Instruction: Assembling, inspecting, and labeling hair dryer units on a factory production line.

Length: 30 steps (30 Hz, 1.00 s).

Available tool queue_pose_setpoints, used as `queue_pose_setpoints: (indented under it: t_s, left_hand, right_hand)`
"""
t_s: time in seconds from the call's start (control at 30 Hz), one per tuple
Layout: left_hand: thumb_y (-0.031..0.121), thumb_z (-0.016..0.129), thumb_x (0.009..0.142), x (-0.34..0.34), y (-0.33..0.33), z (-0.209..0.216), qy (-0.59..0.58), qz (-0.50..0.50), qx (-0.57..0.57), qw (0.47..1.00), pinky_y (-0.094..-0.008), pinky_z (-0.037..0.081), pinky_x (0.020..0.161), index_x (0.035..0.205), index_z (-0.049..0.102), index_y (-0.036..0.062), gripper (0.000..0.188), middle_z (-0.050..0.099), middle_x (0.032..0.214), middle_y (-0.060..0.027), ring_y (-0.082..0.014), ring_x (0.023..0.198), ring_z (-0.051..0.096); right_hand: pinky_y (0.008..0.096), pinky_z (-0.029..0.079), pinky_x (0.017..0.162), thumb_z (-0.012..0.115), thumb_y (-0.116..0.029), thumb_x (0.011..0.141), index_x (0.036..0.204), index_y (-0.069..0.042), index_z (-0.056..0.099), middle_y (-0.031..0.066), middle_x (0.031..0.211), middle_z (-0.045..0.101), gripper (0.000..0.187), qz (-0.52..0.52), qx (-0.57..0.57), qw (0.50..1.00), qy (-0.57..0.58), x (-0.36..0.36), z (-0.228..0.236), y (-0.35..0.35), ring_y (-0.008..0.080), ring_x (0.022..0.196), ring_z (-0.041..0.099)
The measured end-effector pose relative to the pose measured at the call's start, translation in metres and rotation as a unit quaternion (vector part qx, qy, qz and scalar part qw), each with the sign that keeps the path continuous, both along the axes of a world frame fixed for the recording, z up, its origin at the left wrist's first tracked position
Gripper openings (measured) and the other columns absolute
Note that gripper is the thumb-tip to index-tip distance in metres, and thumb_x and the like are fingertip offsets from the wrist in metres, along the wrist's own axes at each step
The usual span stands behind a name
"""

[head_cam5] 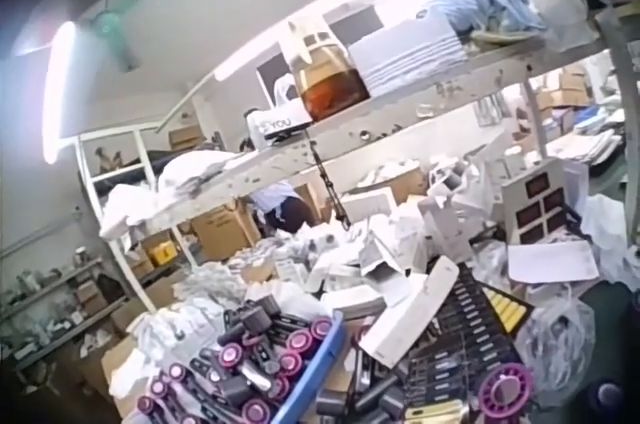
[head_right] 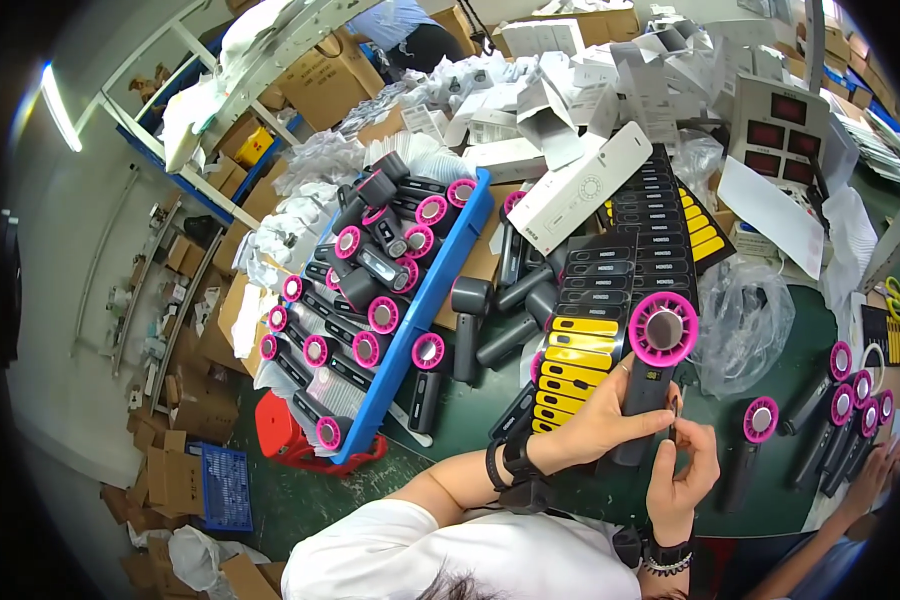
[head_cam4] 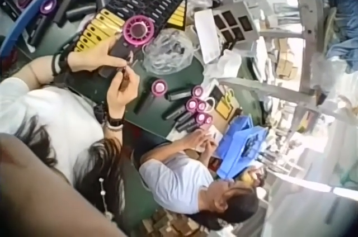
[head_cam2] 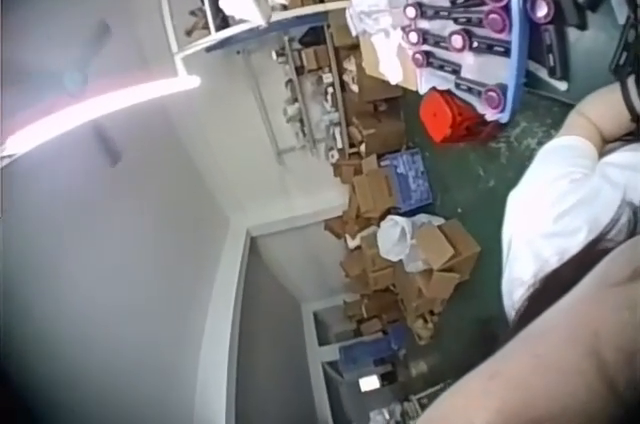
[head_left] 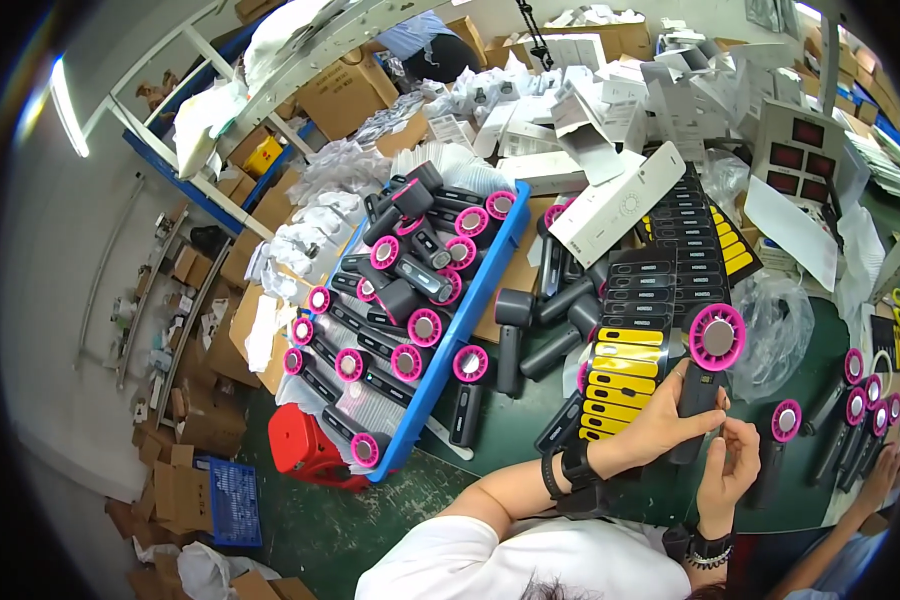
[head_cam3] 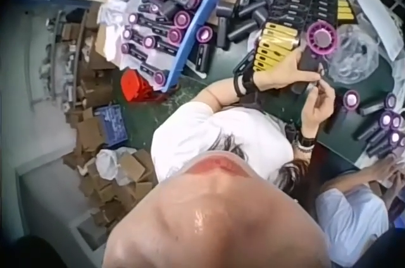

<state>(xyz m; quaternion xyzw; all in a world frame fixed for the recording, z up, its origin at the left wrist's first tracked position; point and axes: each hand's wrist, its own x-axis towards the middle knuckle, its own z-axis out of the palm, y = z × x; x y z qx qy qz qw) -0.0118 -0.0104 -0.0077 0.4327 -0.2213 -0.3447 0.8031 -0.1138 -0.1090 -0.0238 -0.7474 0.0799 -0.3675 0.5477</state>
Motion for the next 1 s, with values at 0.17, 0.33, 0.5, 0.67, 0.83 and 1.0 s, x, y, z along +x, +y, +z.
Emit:
queue_pose_setpoints:
  t_s: [0.17,0.33,0.5,0.67,0.83,1.0]
  left_hand:
    - [0.004,0.066,0.081,-0.002,0.001,0.002,0.015,0.026,0.007,1.0,-0.0251,0.045,0.082,0.125,0.035,0.0066,0.054,0.053,0.102,-0.0032,-0.0094,0.094,0.053]
    - [0.003,0.066,0.081,-0.006,0.003,0.005,0.015,0.05,0.021,0.998,-0.0261,0.046,0.082,0.121,0.038,0.0059,0.048,0.054,0.103,-0.0046,-0.0108,0.094,0.054]
    - [0.015,0.057,0.088,0.002,0.005,0.003,0.033,0.025,0.019,0.999,-0.0272,0.047,0.08,0.12,0.039,0.0054,0.037,0.057,0.103,-0.0066,-0.012,0.088,0.055]
    - [0.04,0.035,0.096,0.008,0.003,0.002,0.082,0.022,-0.016,0.996,-0.0318,0.048,0.079,0.124,0.042,0.0019,0.048,0.057,0.103,-0.0101,-0.0178,0.088,0.057]
    - [0.045,0.029,0.098,0.0,-0.001,-0.003,0.083,0.039,-0.007,0.996,-0.0328,0.047,0.078,0.127,0.04,0.0019,0.053,0.056,0.103,-0.0106,-0.0188,0.088,0.056]
    - [0.044,0.029,0.098,-0.003,-0.001,-0.001,0.059,0.033,-0.008,0.998,-0.0331,0.048,0.079,0.127,0.038,0.0011,0.053,0.055,0.103,-0.0111,-0.0193,0.089,0.055]
  right_hand:
    - [0.0259,0.039,0.058,0.058,0.002,0.078,0.101,0.002,0.057,0.0077,0.074,0.052,0.023,0.019,-0.033,0.999,0.022,-0.007,0.002,-0.005,0.0154,0.063,0.049]
    - [0.0273,0.04,0.052,0.062,0.005,0.071,0.099,0.001,0.061,0.008,0.065,0.053,0.028,0.027,-0.108,0.993,0.029,-0.019,0.002,-0.015,0.0177,0.055,0.052]
    - [0.027,0.038,0.047,0.067,0.004,0.068,0.098,0.0,0.065,0.0071,0.059,0.05,0.03,-0.001,-0.132,0.991,0.009,-0.013,0.005,-0.016,0.0175,0.051,0.049]
    - [0.0259,0.036,0.044,0.07,0.002,0.066,0.1,-0.002,0.067,0.0048,0.059,0.05,0.034,-0.016,-0.141,0.99,-0.026,-0.009,0.014,-0.014,0.0151,0.048,0.045]
    - [0.0265,0.035,0.043,0.071,0.001,0.066,0.101,-0.003,0.067,0.0033,0.059,0.048,0.035,-0.026,-0.211,0.976,-0.047,-0.009,0.018,-0.007,0.0157,0.047,0.045]
    - [0.0274,0.036,0.042,0.071,0.0,0.065,0.101,-0.003,0.067,0.0024,0.059,0.046,0.036,-0.028,-0.256,0.964,-0.067,-0.004,0.019,-0.001,0.0163,0.046,0.044]
